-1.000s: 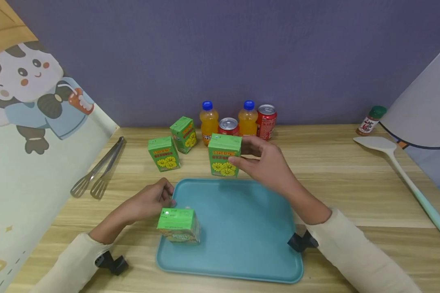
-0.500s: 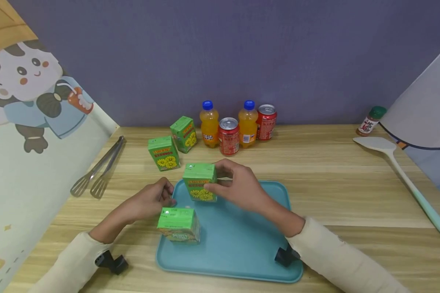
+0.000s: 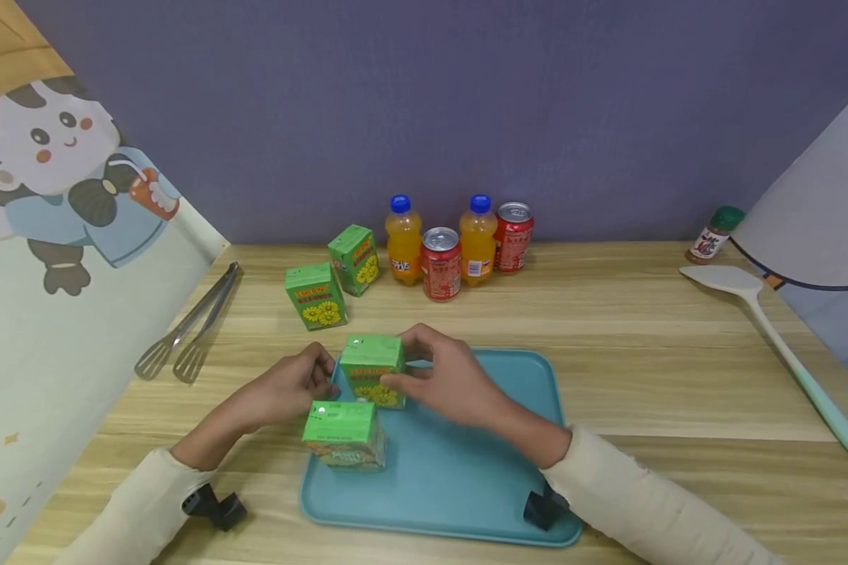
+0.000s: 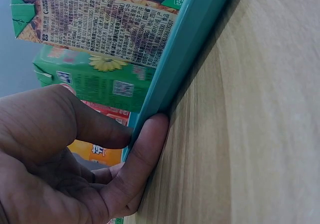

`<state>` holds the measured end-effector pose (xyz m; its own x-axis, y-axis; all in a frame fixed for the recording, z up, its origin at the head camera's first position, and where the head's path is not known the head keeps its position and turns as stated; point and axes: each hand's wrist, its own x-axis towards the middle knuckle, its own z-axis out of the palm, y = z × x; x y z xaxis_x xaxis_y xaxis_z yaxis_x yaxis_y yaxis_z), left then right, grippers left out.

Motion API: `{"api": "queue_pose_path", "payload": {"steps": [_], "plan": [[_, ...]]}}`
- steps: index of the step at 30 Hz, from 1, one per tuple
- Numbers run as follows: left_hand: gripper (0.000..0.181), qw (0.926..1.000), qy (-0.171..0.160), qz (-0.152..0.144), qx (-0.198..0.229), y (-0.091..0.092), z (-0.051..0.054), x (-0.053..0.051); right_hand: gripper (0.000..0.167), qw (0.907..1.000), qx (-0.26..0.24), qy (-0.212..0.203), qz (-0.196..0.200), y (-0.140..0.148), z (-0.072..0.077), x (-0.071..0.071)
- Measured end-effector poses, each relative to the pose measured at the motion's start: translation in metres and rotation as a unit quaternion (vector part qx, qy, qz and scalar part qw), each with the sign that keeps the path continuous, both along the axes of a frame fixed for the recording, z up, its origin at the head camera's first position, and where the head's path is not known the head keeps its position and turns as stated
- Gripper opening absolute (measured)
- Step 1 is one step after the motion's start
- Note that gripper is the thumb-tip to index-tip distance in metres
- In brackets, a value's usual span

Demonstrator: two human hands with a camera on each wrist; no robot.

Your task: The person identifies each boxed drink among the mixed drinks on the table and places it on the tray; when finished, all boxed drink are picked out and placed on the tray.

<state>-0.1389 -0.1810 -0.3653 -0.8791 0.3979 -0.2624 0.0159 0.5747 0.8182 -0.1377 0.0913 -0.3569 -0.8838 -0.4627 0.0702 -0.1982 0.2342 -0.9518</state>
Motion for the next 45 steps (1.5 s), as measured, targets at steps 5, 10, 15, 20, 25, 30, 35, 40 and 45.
{"api": "queue_pose_path", "payload": {"steps": [5,10,15,20,25,30,35,40,45], "plan": [[0.016,1.0000,-0.001,0.003,-0.001,0.000,0.001,0.000,0.037,0.9997,0.002,-0.002,0.024,0.000,0.001,0.001],[0.016,1.0000,-0.003,0.004,0.002,0.000,0.002,0.000,0.040,0.9992,0.002,-0.009,0.040,0.000,0.002,0.000],[0.018,0.9998,-0.012,0.007,0.010,0.000,0.001,0.001,0.051,0.9969,0.011,-0.035,0.069,0.006,0.007,-0.002],[0.018,0.9999,-0.012,0.003,0.011,-0.001,-0.001,0.002,0.047,0.9950,-0.005,-0.008,0.100,0.015,0.023,-0.009],[0.018,1.0000,-0.008,0.003,0.004,0.000,0.000,0.001,0.039,0.9937,-0.024,0.053,0.096,0.020,0.045,-0.031],[0.018,1.0000,-0.009,0.004,0.002,0.000,0.000,0.000,0.040,0.9890,-0.030,0.088,0.115,0.015,0.063,-0.062],[0.018,0.9999,-0.012,0.007,0.000,0.000,0.001,0.001,0.041,0.9819,-0.024,0.116,0.148,-0.003,0.073,-0.093],[0.018,0.9999,-0.010,0.005,-0.005,0.001,0.003,0.002,0.041,0.9782,-0.008,0.126,0.165,-0.024,0.084,-0.107],[0.018,0.9999,-0.010,0.003,-0.010,0.001,0.002,0.000,0.044,0.9766,0.010,0.101,0.190,-0.041,0.080,-0.123]]}}
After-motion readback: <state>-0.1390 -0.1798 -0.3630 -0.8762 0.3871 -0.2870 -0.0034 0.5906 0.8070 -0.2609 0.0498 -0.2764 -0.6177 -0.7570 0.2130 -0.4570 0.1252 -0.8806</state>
